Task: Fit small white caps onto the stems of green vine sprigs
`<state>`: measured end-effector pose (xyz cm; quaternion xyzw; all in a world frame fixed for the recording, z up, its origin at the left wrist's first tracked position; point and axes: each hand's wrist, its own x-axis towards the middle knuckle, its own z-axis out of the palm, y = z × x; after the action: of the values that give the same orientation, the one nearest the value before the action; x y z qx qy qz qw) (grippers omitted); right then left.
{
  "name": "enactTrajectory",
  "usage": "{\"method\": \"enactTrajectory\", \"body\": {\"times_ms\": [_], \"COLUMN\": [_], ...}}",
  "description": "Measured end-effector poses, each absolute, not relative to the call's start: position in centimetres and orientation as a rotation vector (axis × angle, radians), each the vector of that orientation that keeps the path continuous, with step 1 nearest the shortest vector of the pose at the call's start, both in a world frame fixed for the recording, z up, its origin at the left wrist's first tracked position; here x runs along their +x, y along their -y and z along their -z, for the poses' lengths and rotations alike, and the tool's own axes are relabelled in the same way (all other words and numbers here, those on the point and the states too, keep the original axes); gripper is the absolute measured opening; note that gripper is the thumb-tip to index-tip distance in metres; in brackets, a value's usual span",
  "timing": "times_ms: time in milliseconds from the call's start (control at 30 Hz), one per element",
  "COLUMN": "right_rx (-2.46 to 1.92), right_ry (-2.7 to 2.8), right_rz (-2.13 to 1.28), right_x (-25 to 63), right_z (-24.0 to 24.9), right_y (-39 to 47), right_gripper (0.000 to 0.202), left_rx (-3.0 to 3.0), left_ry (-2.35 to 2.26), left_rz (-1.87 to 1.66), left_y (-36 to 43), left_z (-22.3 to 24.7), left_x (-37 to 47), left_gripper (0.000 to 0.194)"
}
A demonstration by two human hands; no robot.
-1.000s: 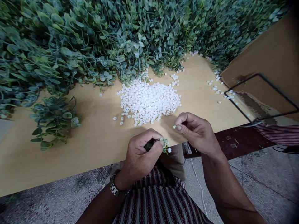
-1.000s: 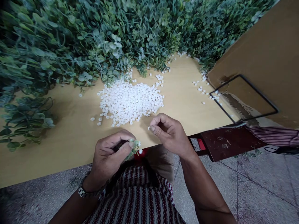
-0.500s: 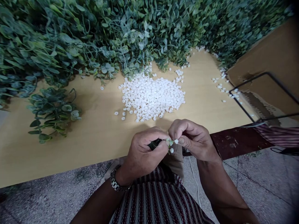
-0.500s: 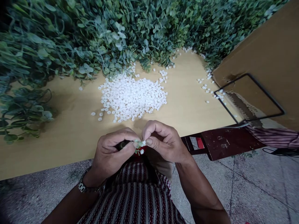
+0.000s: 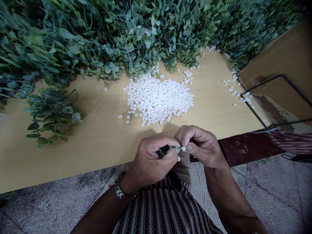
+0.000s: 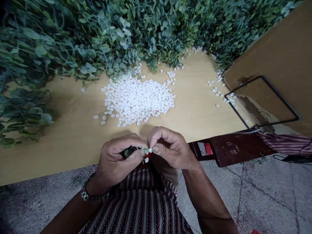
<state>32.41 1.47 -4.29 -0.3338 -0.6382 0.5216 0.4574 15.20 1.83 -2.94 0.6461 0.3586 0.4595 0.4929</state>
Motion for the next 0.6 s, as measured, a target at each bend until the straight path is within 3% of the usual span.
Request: {"method": "enactTrajectory", "body": {"times_ms": [600], "right_rx": [-0.897], "right_ry": [1.707], "right_rz": [-1.156], "right_x": [32.29], "right_z": [4.32], "right_y": [-1.07], "right_gripper": [0.004], "left_rx": [1.638], "left_ry": [-0.899], "left_rz": [-1.108], "left_y": [-1.79], "left_z": [3.22], "left_x": [15.32], "left_gripper": [0.018]}}
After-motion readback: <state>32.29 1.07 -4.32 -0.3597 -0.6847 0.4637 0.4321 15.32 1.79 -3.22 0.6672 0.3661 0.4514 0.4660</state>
